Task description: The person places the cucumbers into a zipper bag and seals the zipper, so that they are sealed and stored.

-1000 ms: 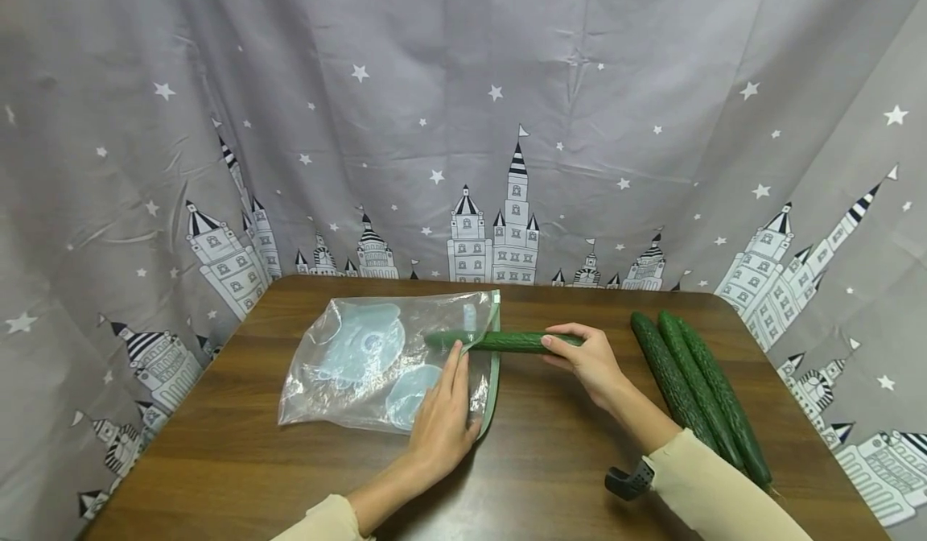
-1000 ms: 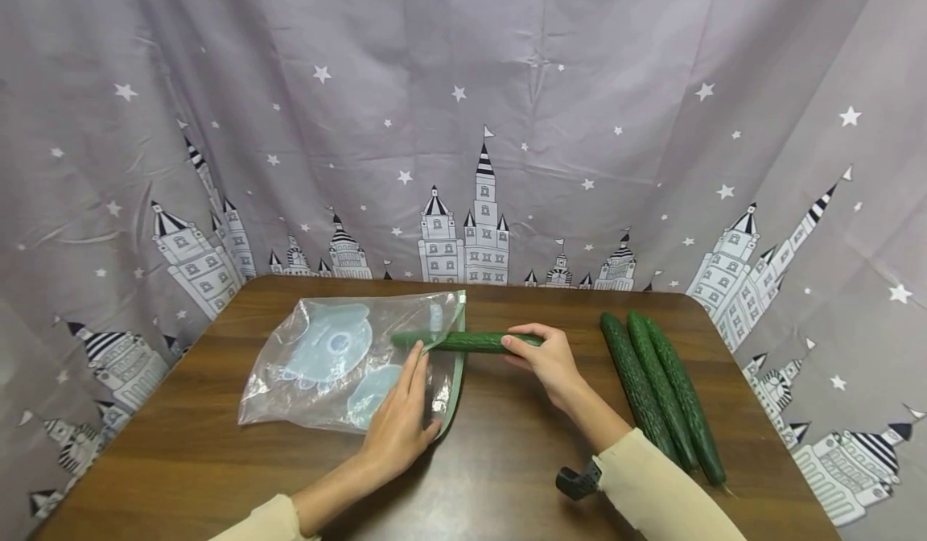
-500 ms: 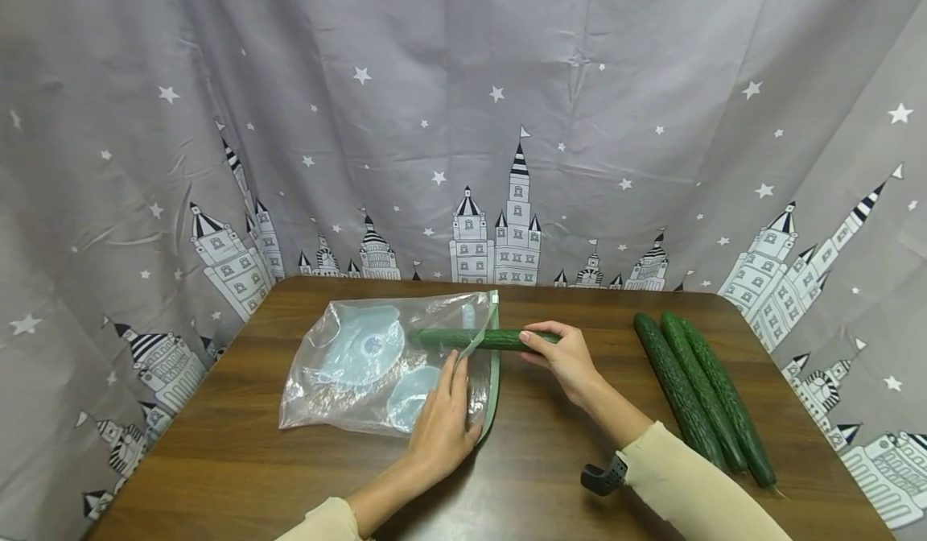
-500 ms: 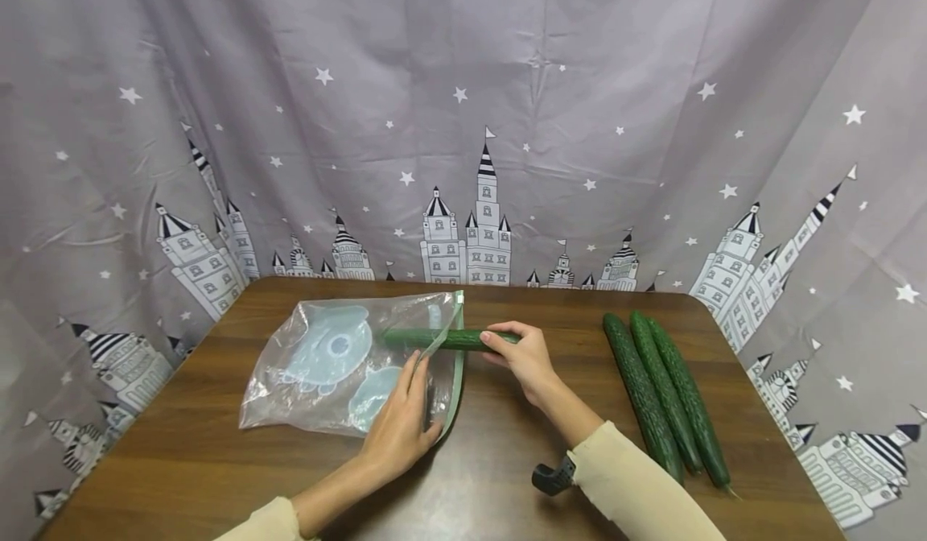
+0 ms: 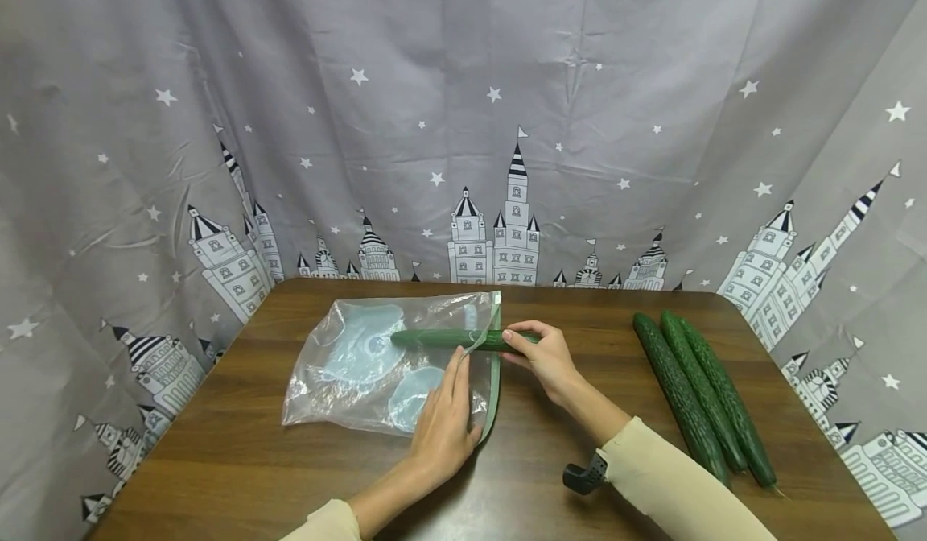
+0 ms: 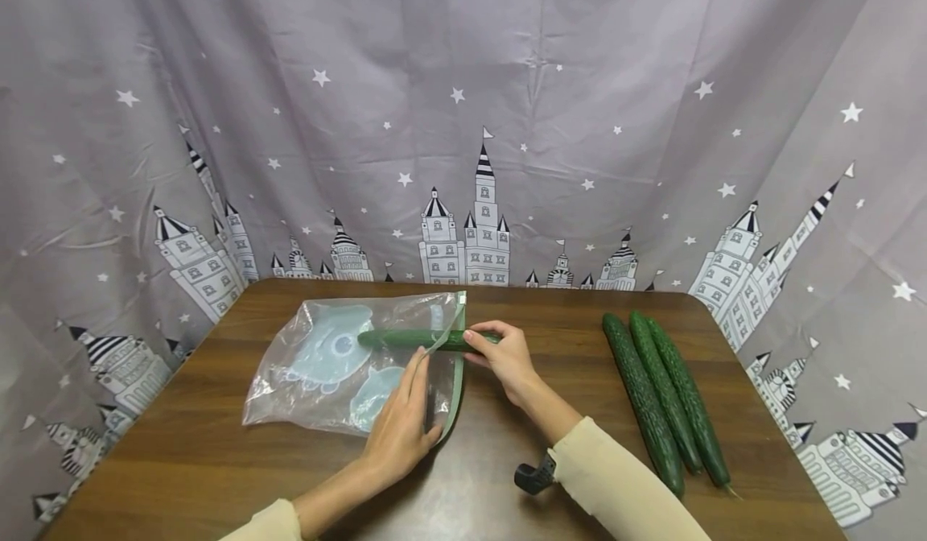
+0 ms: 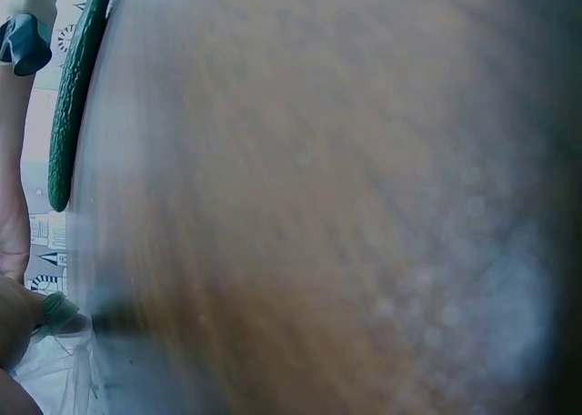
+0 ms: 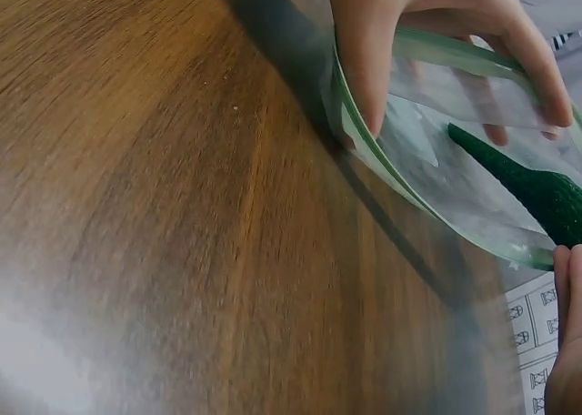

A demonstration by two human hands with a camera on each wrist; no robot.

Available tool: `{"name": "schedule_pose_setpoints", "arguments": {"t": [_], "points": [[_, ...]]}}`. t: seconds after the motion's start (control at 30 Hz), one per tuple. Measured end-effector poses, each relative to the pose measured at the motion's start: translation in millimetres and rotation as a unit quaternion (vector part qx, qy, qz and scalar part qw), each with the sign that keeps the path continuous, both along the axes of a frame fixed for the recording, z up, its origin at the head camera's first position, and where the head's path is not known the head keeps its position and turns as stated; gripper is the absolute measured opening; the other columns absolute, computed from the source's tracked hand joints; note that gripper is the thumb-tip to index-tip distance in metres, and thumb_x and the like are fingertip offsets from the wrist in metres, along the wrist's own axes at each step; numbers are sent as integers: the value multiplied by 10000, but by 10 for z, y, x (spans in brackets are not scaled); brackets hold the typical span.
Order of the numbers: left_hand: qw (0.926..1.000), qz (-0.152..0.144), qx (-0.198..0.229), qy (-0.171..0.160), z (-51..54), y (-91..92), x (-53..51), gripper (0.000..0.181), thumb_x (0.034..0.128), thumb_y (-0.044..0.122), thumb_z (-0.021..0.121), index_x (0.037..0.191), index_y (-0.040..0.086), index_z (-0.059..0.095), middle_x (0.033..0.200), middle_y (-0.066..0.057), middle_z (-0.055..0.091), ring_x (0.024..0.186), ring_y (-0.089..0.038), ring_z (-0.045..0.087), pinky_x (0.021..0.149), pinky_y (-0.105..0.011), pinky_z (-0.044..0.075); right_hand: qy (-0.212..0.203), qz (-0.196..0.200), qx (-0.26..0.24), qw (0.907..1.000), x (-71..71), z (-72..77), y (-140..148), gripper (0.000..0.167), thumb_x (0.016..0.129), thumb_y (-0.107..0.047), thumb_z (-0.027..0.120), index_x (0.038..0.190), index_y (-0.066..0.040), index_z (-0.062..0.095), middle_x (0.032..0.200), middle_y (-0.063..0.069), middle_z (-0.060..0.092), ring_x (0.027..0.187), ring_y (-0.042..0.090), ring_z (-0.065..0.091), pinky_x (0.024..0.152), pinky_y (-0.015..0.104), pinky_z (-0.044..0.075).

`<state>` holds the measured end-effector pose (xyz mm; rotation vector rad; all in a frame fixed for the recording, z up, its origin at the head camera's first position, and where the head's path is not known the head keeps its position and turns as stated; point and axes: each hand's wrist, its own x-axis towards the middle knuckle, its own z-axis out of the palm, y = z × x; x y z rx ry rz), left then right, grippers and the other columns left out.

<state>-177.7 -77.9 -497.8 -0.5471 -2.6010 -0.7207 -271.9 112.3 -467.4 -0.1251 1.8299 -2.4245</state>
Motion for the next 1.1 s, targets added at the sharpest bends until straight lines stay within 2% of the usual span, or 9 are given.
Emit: {"name": "schedule_pose_setpoints", "arguments": {"t": [0.1, 0.23, 0.37, 0.47, 0.53, 0.63, 0.73, 0.87, 1.1], "points": [[10000, 15, 7, -14, 5, -2, 6, 1208, 666, 52, 967, 1610, -33, 219, 1680, -201, 198, 1294, -445, 536, 1019, -701, 440, -15, 108, 24, 9999, 8, -4, -41, 261, 993, 37, 649, 1212, 171, 601, 1176, 217, 587, 970, 246, 694, 886, 370, 601], [10000, -2, -6, -3, 14, -4, 9, 1200, 685, 87, 968, 1610, -39, 213, 1675, -212, 206, 1316, -437, 518, 1027, -674, 454, 15, 537, 5, 9986, 26, 1, -38, 349, 959, 68, 567, 1286, 189, 538, 1268, 269, 515, 1048, 277, 657, 935, 357, 581], [10000, 12, -40, -2, 17, -10, 4, 1197, 682, 82, 965, 1610, -37, 218, 1673, -210, 215, 1332, -421, 506, 1035, -656, 457, 183, 895, 521, 9945, 8, -20, 25, 479, 869, 102, 594, 1341, 151, 533, 1271, 270, 531, 1060, 259, 631, 922, 314, 580], [10000, 35, -26, -33, 20, -22, -1, 1192, 669, 51, 958, 1606, -40, 227, 1672, -209, 219, 1356, -413, 481, 1057, -641, 445, 373, 720, 1217, 9892, -20, -51, 73, 428, 881, 68, 702, 1298, 101, 614, 1184, 204, 624, 995, 223, 657, 856, 293, 595], [10000, 38, 4, -56, 27, -31, -2, 1186, 666, 40, 955, 1604, -42, 234, 1672, -210, 219, 1374, -411, 461, 1072, -631, 435, 366, 512, 1376, 9885, -31, -64, 85, 373, 898, 44, 737, 1259, 96, 654, 1128, 176, 680, 973, 260, 701, 864, 337, 606], [9999, 20, 24, -137, 34, -37, -2, 1189, 667, 41, 954, 1608, -31, 230, 1678, -205, 207, 1404, -411, 428, 1087, -632, 419, 186, 224, 1159, 9928, -34, -81, 91, 315, 931, 23, 738, 1225, 120, 676, 1063, 174, 719, 927, 292, 739, 870, 366, 610], [9999, -34, 20, -157, 37, -35, 1, 1198, 665, 44, 954, 1613, -19, 224, 1684, -198, 194, 1417, -414, 411, 1090, -637, 412, -79, 133, 540, 9984, -25, -92, 74, 319, 961, 53, 689, 1249, 178, 633, 1046, 211, 723, 894, 284, 752, 879, 350, 600], [9999, -69, -31, -79, 32, -39, -5, 1213, 647, 30, 953, 1613, -22, 222, 1684, -196, 194, 1416, -403, 415, 1094, -613, 421, -249, 52, 64, 9997, -1, -70, -3, 333, 966, 79, 665, 1275, 190, 612, 1061, 225, 718, 856, 231, 753, 862, 317, 602], [9999, -44, -47, -156, 33, -52, -4, 1207, 664, 27, 944, 1619, -16, 208, 1691, -178, 180, 1401, -393, 437, 1105, -614, 409, 63, 180, -76, 9998, 29, 14, -131, 364, 944, 123, 663, 1296, 186, 598, 1155, 249, 681, 933, 254, 746, 912, 361, 584]]}}
